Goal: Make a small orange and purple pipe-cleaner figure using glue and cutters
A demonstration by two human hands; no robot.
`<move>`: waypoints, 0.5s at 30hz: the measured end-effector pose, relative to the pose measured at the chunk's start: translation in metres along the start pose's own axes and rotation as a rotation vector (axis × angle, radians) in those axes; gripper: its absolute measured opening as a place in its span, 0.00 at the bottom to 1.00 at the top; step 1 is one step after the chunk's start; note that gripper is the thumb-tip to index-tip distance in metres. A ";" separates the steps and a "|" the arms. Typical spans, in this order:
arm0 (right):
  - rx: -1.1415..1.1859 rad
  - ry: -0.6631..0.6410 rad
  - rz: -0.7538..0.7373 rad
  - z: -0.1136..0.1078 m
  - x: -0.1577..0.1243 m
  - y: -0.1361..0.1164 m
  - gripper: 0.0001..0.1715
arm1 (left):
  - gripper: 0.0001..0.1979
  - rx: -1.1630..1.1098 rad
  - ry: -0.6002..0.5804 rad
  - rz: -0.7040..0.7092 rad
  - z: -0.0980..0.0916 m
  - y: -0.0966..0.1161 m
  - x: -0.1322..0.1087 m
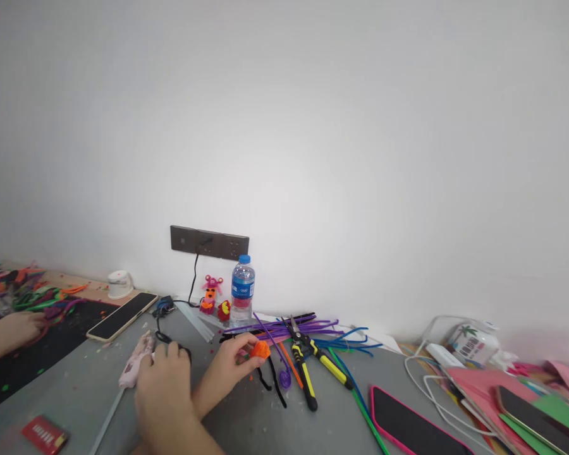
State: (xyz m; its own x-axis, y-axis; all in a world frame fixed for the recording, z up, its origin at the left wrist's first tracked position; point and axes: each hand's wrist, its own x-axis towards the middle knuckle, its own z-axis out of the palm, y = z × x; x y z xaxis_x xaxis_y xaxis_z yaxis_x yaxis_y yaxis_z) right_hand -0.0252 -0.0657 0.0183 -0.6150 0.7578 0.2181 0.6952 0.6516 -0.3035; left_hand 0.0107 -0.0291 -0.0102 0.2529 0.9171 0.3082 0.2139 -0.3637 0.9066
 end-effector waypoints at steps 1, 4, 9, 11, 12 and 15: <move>-0.044 -0.026 0.011 0.010 0.010 -0.002 0.14 | 0.10 0.022 -0.024 0.015 0.000 -0.002 0.000; -0.044 -0.095 0.147 0.024 0.028 0.000 0.18 | 0.10 0.082 -0.056 0.039 0.000 -0.008 0.003; 0.067 -0.168 0.081 0.013 0.024 0.013 0.26 | 0.09 0.095 -0.001 0.034 -0.001 -0.011 0.007; 0.245 -0.124 0.072 0.007 0.017 0.017 0.32 | 0.09 0.110 -0.005 0.028 0.000 -0.009 0.006; 0.378 -0.066 0.092 0.005 0.014 0.018 0.33 | 0.09 0.116 -0.016 0.029 0.001 -0.008 0.005; 0.844 0.139 0.164 -0.002 0.005 0.025 0.28 | 0.09 0.101 -0.028 0.029 0.004 -0.009 0.004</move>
State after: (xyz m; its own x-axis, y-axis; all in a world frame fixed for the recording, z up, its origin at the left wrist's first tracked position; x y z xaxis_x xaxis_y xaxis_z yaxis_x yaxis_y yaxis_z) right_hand -0.0096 -0.0453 0.0139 -0.4420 0.8731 0.2058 0.2293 0.3318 -0.9150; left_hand 0.0135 -0.0230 -0.0184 0.2866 0.9016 0.3240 0.2997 -0.4056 0.8635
